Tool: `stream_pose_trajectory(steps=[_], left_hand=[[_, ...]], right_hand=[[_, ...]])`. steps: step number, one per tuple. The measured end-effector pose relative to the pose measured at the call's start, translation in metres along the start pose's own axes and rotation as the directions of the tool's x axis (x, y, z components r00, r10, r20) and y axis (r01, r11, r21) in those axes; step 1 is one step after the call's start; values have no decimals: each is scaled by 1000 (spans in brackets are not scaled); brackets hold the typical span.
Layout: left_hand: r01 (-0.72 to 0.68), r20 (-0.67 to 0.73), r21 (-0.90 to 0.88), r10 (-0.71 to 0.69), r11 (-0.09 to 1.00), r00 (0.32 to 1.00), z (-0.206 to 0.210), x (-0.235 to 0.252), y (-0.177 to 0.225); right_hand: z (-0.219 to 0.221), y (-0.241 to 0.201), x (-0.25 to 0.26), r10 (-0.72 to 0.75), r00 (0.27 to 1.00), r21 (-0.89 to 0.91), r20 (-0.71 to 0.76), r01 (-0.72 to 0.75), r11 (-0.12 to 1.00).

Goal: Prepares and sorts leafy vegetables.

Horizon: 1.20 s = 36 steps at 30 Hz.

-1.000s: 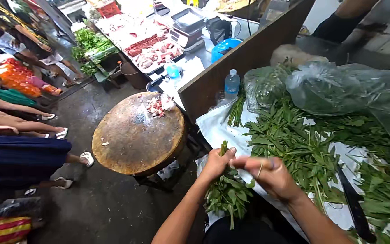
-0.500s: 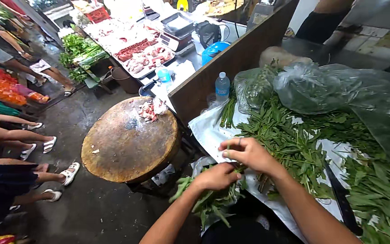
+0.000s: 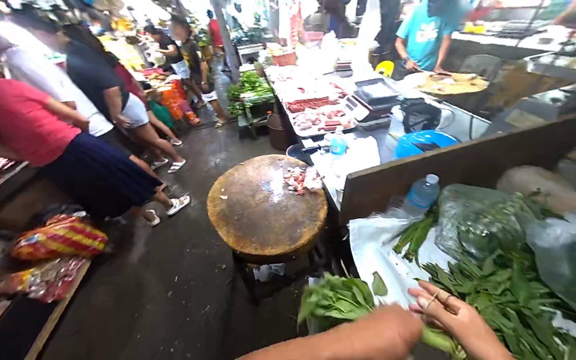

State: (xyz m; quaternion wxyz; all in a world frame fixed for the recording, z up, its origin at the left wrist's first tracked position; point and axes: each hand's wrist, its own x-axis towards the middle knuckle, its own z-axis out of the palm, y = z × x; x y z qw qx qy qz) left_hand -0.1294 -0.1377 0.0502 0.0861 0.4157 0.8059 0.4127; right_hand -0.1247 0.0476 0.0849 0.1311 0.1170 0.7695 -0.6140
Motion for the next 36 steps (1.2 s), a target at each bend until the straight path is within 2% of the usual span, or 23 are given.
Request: stream_pose_trajectory(steps=[2, 3, 5, 6, 8, 9, 10, 11, 13, 15, 16, 18, 20, 21, 23, 26, 28, 30, 31, 32, 33, 35, 36], left_hand=[[-178, -16, -67, 177, 982, 984, 9, -8, 13], [-211, -63, -132, 205, 968, 977, 6, -9, 14], [-102, -108, -251, 77, 963, 991, -17, -6, 14], [-17, -64, -286, -1, 958, 998, -29, -4, 10], [160, 195, -221, -117, 962, 974, -35, -2, 3], [226, 371, -160, -154, 961, 916, -28, 0, 2], [253, 496, -127, -160, 959, 854, -17, 3, -1], [261, 526, -142, -151, 955, 837, -8, 6, -6], [234, 396, -260, -118, 937, 911, -13, 9, -14], [243, 316, -266, -154, 933, 936, -13, 20, -30], [254, 301, -268, -169, 929, 939, -9, 22, -33], [207, 175, -352, -153, 913, 973, 0, 14, -31], [309, 127, -286, -283, 907, 951, -3, 15, -18], [319, 92, -224, -306, 921, 948, -6, 15, -12], [211, 50, -56, -208, 976, 977, 2, 10, -2], [-95, 62, 77, 90, 993, 994, 35, -10, 7], [-147, 24, -26, 148, 989, 989, 37, -12, 9], [3, -6, -220, -4, 975, 1000, 16, 0, 6], [112, 29, -284, -109, 952, 994, 6, 5, 1], [214, 105, -294, -191, 932, 976, 0, 8, -3], [277, 188, -247, -234, 929, 954, -2, 9, -4], [224, 292, -87, -190, 971, 938, 8, 7, 2], [132, 305, -44, -113, 990, 946, 14, 4, 8]], right_hand=[[-16, 18, 20, 18, 982, 171, 190, -51, 984], [-20, 34, 25, -60, 961, 304, 269, -26, 952], [-20, 56, 20, -252, 921, 535, 298, 57, 843], [-18, 58, 12, -324, 908, 553, 266, 132, 823], [-17, 46, 0, -456, 855, 332, 247, 367, 869], [-13, 29, -7, -482, 837, 185, 258, 447, 875], [-8, 10, -15, -487, 833, 91, 263, 481, 872], [-1, -6, -23, -481, 825, 35, 296, 494, 869], [18, -14, -36, -448, 802, 35, 396, 474, 880], [38, 1, -47, -436, 789, 18, 433, 476, 879], [43, 5, -53, -490, 774, -44, 401, 551, 833], [41, -1, -61, -638, 750, -113, 175, 659, 743], [25, -1, -51, -598, 800, -122, -45, 590, 798], [16, 7, -43, -499, 863, -93, -76, 492, 866], [-1, 25, -27, -240, 971, 30, 5, 240, 970], [-21, 43, 5, 43, 978, 164, 204, -78, 983], [-23, 70, 17, 0, 966, 371, 258, -99, 923], [-16, 89, 12, -197, 955, 605, 221, 24, 796], [-11, 86, 4, -258, 955, 635, 146, 110, 765], [-8, 79, -4, -313, 945, 559, 91, 212, 802], [-8, 69, -10, -347, 934, 358, 89, 295, 886], [-13, 42, -10, -265, 954, -62, 138, 276, 959], [-15, 35, -5, -196, 967, -131, 160, 218, 967]])
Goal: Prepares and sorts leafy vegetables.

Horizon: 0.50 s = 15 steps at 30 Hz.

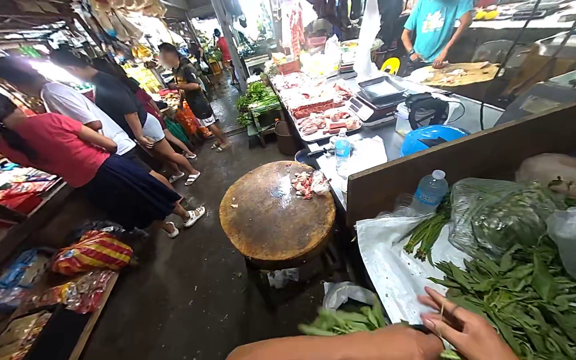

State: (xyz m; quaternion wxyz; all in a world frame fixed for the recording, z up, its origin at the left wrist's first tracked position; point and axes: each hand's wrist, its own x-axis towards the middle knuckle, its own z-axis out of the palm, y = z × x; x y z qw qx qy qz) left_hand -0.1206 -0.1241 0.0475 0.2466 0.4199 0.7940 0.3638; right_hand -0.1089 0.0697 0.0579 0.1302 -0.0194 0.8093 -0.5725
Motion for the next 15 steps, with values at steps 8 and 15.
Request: stream_pose_trajectory(steps=[8, 15], left_hand=[[-111, -188, -546, 8, 831, 982, -27, 12, 5], [145, 144, -160, -122, 976, 982, -55, 15, 0]], right_hand=[[33, 34, 4, -196, 922, 714, -334, 383, 585], [-15, -29, 5, -289, 955, -274, -71, 260, 926]])
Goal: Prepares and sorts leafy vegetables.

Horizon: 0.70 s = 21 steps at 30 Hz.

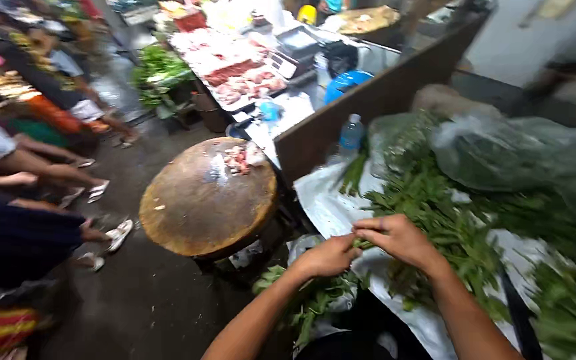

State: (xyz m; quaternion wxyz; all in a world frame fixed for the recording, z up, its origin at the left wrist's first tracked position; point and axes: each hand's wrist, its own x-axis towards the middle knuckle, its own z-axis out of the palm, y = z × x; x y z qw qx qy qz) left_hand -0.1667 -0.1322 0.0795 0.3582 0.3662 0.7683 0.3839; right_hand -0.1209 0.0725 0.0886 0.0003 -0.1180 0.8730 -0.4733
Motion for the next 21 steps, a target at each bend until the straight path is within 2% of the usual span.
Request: stream_pose_trajectory(steps=[2, 4, 6, 7, 9, 11, 12, 13, 14, 15, 16, 18, 19, 21], left_hand=[[0, -12, 119, 1, 993, 1000, -4, 3, 0], [-54, -7, 280, 58, 958, 998, -1, 0, 2], [-174, 40, 385, 172, 906, 984, 8, -4, 3], [-225, 63, 387, 218, 894, 974, 13, -4, 4], [-264, 57, 276, 259, 924, 964, 16, 1, 2], [-237, -23, -15, 236, 971, 971, 14, 8, 0], [-238, -76, -215, 227, 947, 971, 15, 12, -2], [-241, -123, -398, 209, 885, 970, 17, 17, -2], [-228, -142, -536, 180, 812, 973, 18, 22, 0], [-195, -135, -618, 141, 762, 981, 19, 25, 4], [-148, -114, -652, 96, 744, 989, 18, 26, 8], [-66, -44, -611, 49, 789, 998, 13, 26, 12], [-39, 9, -554, 53, 832, 999, 9, 25, 12], [-44, 108, -391, 93, 919, 990, 8, 30, 10]], right_hand=[[-4, 0, 6, 98, 994, 128, 46, -103, 986], [-2, 3, 9, 294, 950, 334, 106, -313, 889], [6, 16, 12, 439, 863, 566, 250, -498, 657], [13, 25, 11, 471, 837, 679, 279, -519, 520], [33, 38, 3, 519, 834, 874, 188, -383, 299], [52, 41, -7, 531, 847, 986, -17, -75, 151], [57, 40, -11, 507, 855, 993, -111, 70, 99], [60, 38, -15, 473, 857, 979, -204, 179, 98], [59, 34, -17, 431, 849, 952, -305, 266, 149], [56, 33, -17, 372, 826, 903, -424, 354, 244], [51, 34, -18, 267, 805, 821, -530, 407, 401], [32, 31, -22, 0, 799, 521, -601, 393, 758], [22, 26, -26, -99, 810, 354, -578, 358, 864], [7, 19, -41, -210, 839, 87, -501, 291, 953]])
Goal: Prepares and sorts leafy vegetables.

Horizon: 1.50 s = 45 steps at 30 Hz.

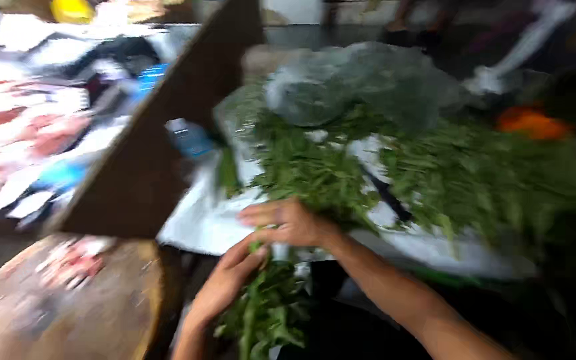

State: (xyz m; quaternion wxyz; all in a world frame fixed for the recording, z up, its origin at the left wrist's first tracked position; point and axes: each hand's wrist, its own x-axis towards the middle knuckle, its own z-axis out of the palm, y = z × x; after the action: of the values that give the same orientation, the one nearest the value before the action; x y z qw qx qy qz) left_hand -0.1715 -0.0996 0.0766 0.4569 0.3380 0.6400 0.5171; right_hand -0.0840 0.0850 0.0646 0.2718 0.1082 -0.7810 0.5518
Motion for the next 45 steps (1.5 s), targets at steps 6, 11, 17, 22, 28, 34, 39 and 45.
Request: stream_pose_trajectory(steps=[6, 11, 17, 22, 28, 34, 39, 45], left_hand=[[-33, 195, 553, -92, 832, 976, 8, 32, 18], [-333, 221, 799, 270, 501, 937, 48, 49, 67], [-691, 353, 224, 603, 688, 715, 94, 12, 98], [-539, 568, 367, 276, 758, 775, 117, 36, 21], [-385, 560, 463, 73, 799, 825, 116, 41, -32], [-197, 224, 605, 72, 772, 972, 94, 14, -67], [83, 13, 619, -116, 781, 993, 78, -15, -86], [191, -61, 600, -193, 777, 979, 73, 1, -110]], right_hand=[[-42, -18, -34, 366, 917, 9, 158, -371, 928], [-59, -37, -83, 698, 683, 496, -216, -539, 681], [-149, -62, -175, 718, 283, 661, -636, -281, 696], [-235, -108, -264, 396, 230, 313, -889, -326, 892], [-304, -88, -381, 370, 60, 293, -927, -501, 814], [-264, -12, -397, 2, -322, 319, -947, -938, 133], [-211, 23, -281, 315, 23, 85, -949, -942, 324], [-147, 93, -206, 955, 80, -189, -287, -982, 25]])
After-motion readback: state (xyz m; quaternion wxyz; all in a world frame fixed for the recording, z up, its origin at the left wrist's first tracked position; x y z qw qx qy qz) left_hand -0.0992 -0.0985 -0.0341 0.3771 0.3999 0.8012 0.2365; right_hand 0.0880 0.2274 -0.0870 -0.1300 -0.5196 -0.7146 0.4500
